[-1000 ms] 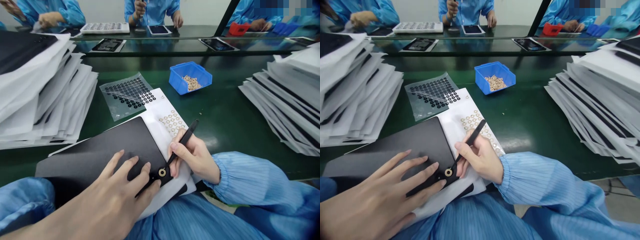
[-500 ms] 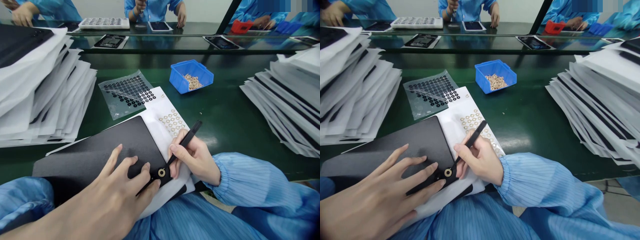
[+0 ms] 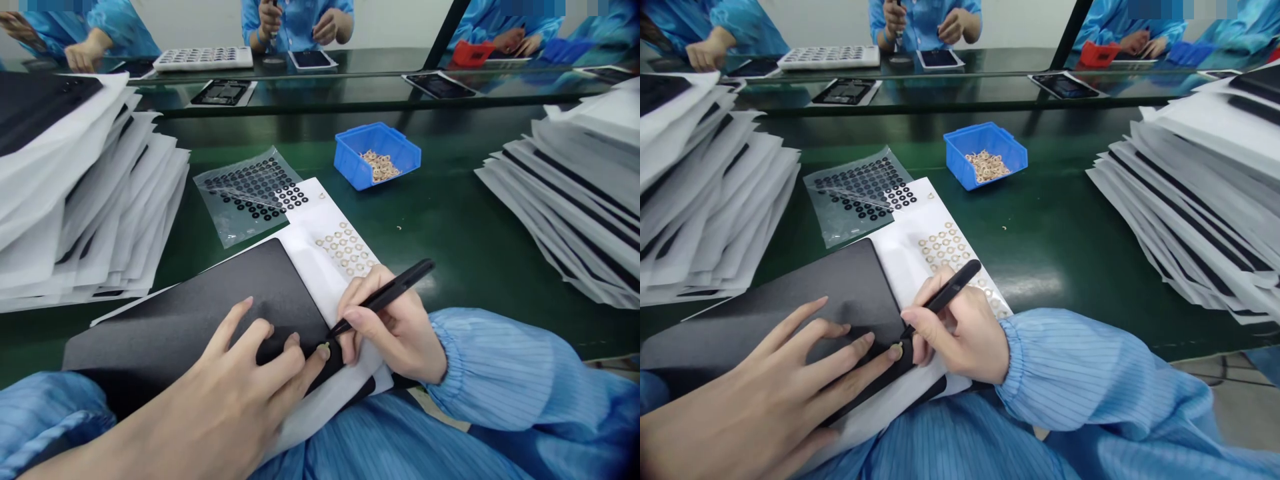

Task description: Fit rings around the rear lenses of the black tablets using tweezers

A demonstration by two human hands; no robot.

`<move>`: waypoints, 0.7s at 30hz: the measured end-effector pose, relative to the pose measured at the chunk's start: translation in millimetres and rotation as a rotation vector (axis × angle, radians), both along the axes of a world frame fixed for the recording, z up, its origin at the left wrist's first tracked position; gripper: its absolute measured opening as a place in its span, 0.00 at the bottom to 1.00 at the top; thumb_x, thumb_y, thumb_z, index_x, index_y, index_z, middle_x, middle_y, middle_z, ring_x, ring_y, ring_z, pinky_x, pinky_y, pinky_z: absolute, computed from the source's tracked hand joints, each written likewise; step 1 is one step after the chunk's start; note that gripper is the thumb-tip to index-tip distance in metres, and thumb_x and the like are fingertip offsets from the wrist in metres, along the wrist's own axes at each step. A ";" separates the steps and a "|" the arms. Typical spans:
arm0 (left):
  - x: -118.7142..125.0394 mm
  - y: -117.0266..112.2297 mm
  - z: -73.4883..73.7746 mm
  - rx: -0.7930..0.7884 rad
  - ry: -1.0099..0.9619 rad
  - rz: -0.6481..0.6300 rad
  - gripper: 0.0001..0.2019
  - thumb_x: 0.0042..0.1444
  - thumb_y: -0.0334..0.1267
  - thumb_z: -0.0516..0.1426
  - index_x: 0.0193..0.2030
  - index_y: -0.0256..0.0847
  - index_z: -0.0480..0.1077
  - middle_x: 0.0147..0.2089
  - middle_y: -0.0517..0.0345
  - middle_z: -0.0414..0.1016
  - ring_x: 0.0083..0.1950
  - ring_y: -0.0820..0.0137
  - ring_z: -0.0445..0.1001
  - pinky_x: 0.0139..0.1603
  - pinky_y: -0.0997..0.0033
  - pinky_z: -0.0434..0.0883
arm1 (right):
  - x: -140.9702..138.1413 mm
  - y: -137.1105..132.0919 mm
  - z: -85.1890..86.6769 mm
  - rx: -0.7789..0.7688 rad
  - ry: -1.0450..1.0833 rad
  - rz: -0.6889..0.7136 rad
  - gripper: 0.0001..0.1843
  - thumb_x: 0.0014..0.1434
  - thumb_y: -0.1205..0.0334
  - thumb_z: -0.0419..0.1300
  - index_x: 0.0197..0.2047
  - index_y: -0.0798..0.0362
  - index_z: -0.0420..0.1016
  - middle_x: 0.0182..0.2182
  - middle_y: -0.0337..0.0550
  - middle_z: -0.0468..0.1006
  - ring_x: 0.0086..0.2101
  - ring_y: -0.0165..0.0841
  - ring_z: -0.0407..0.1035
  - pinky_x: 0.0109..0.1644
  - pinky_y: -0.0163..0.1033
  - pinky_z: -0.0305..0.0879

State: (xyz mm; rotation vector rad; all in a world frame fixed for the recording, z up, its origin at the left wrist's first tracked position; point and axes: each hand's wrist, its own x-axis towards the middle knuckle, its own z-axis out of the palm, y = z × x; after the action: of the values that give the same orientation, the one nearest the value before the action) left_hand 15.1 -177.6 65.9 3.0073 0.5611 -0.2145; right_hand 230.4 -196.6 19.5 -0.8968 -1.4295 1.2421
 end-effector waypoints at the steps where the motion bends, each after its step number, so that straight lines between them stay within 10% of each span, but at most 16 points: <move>1: 0.3 0.2 -0.5 0.003 -0.004 0.004 0.24 0.63 0.47 0.47 0.66 0.52 0.55 0.48 0.56 0.76 0.45 0.54 0.70 0.57 0.35 0.56 | -0.2 -0.2 -0.5 0.008 0.008 -0.009 0.07 0.64 0.61 0.53 0.35 0.52 0.60 0.17 0.32 0.68 0.15 0.28 0.69 0.16 0.30 0.66; 21: -9.4 -4.0 -6.5 0.117 -0.047 -0.001 0.19 0.64 0.49 0.47 0.58 0.52 0.66 0.47 0.61 0.76 0.48 0.61 0.69 0.66 0.46 0.37 | 2.0 -4.9 -2.7 0.199 -0.146 -0.035 0.05 0.63 0.67 0.54 0.37 0.49 0.60 0.20 0.34 0.69 0.20 0.29 0.69 0.23 0.34 0.64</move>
State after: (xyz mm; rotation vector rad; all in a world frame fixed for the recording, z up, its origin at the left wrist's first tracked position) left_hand 5.7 -181.5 59.4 3.1155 0.5876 -0.1140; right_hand 232.5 -201.5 16.8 -0.8857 -1.6152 1.0044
